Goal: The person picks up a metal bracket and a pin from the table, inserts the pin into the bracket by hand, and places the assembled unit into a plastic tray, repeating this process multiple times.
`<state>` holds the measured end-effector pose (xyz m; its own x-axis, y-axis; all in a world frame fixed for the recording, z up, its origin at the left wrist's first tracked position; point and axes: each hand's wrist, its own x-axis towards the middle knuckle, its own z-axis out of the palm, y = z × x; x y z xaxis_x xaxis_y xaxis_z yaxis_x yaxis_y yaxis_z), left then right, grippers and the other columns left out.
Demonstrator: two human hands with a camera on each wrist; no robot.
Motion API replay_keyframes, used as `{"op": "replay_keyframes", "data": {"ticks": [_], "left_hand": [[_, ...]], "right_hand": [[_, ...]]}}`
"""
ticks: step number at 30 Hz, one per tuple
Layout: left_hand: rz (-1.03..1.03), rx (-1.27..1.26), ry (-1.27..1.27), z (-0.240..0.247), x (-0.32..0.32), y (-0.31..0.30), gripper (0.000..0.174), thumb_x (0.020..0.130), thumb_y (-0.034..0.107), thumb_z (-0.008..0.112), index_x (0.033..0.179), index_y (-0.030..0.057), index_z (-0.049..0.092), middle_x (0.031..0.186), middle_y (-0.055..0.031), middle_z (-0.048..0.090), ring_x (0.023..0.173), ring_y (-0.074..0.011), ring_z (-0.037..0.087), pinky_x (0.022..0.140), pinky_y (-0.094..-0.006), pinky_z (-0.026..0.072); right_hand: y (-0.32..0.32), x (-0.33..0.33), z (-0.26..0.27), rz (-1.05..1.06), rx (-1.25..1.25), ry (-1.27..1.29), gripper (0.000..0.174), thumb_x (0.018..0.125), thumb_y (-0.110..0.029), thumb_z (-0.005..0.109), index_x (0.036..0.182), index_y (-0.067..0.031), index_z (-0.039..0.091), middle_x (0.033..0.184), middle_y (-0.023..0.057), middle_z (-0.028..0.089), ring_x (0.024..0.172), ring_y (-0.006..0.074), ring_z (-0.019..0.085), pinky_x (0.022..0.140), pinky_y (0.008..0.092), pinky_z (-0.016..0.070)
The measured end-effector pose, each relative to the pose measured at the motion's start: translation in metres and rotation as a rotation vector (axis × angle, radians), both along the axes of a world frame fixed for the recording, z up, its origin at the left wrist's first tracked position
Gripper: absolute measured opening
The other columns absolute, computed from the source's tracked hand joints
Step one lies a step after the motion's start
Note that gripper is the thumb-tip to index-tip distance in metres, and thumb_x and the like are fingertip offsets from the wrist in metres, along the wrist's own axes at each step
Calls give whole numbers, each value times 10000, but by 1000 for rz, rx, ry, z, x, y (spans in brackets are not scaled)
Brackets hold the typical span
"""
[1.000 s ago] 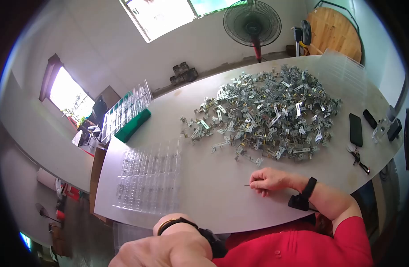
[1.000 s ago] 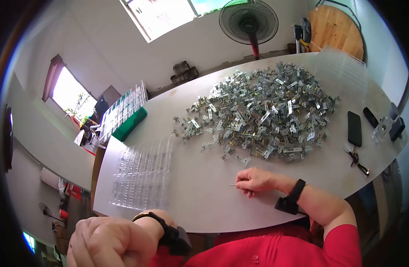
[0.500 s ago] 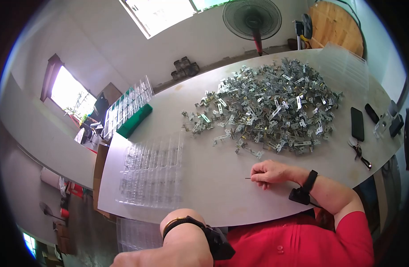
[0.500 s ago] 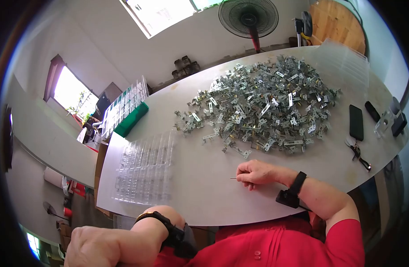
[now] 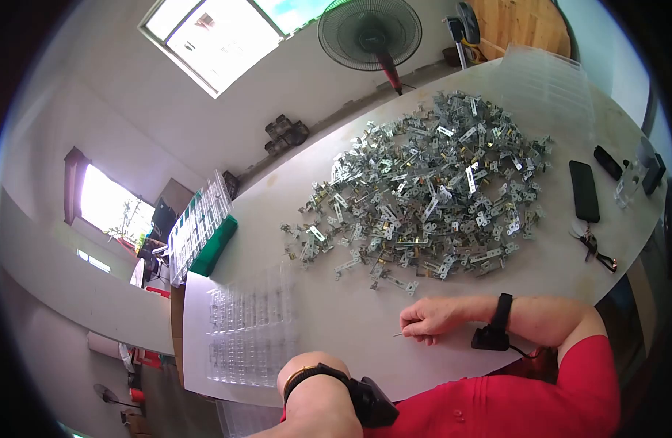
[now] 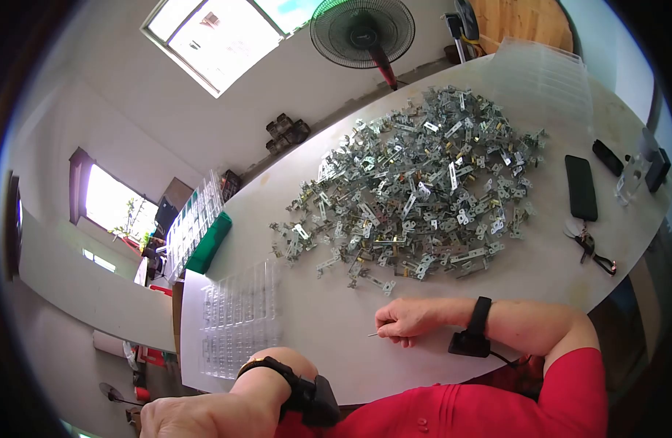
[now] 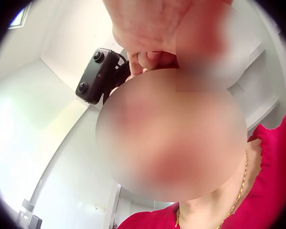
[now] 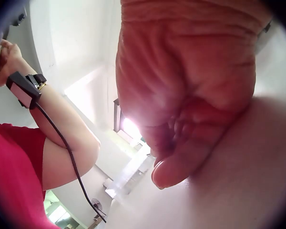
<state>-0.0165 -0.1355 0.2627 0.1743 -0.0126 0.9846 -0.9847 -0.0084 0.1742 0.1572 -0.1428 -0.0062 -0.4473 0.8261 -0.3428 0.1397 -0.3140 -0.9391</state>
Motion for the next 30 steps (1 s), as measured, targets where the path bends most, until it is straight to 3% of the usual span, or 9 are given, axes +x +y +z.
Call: {"op": "replay_keyframes", "data": {"ticks": [6,8,11,15,18,21,24,27,30], "left_hand": [[-40,30,-6,-2,22,11,357,708,-288,505,638,55,571,644,-49,626,678,-212,726,650,-287,619],[-198,53,-417,-6,60,15,348,710,-285,504,622,47,560,640,-61,614,684,-225,726,571,-283,551],[-216,-19,-655,-4,83,14,342,695,-285,496,605,42,545,606,-68,572,679,-244,718,532,-283,490],[-144,22,-632,-7,97,26,337,690,-266,509,581,52,533,573,-66,532,666,-264,702,534,-279,478],[-198,12,-465,-12,96,32,333,655,-262,515,553,55,519,550,-64,510,650,-262,682,522,-282,458],[-68,30,-183,-10,93,30,315,633,-253,515,529,44,499,544,-72,509,644,-264,676,513,-277,454],[-313,-66,-248,-11,112,26,297,625,-250,502,522,29,486,536,-77,509,620,-252,660,499,-270,455],[-136,-1,-59,-12,116,28,289,622,-248,493,523,22,482,544,-72,516,584,-224,629,497,-266,467],[-214,-164,-336,-18,135,30,308,614,-252,480,520,41,481,549,-55,509,542,-180,587,494,-271,479]], "right_hand": [[4,4,-3,55,-37,59,231,1024,-237,558,1051,-10,592,825,53,652,714,131,677,624,287,587],[6,5,-4,65,-50,76,231,1024,-236,557,1051,-8,590,824,54,651,717,132,677,624,287,588],[6,5,-3,86,-63,83,231,1024,-233,555,1044,-5,588,823,60,651,718,133,677,619,286,586],[8,6,-3,117,-32,87,219,1029,-212,541,1039,2,584,812,70,648,691,146,676,605,293,584],[9,6,-5,129,-24,108,208,1033,-197,530,1034,4,582,802,74,646,672,158,676,592,301,583],[11,7,-9,153,-14,127,203,1035,-194,527,1027,2,581,797,77,645,662,167,676,578,310,583],[11,8,-7,163,-12,146,214,1045,-214,519,1018,-10,580,797,73,637,684,156,667,595,311,583],[7,9,-9,153,-15,154,223,1055,-230,507,1009,-23,576,798,66,629,705,143,653,618,314,582],[8,13,-11,148,1,166,217,1056,-228,505,1005,-28,571,797,64,627,701,141,645,622,322,580]]}}
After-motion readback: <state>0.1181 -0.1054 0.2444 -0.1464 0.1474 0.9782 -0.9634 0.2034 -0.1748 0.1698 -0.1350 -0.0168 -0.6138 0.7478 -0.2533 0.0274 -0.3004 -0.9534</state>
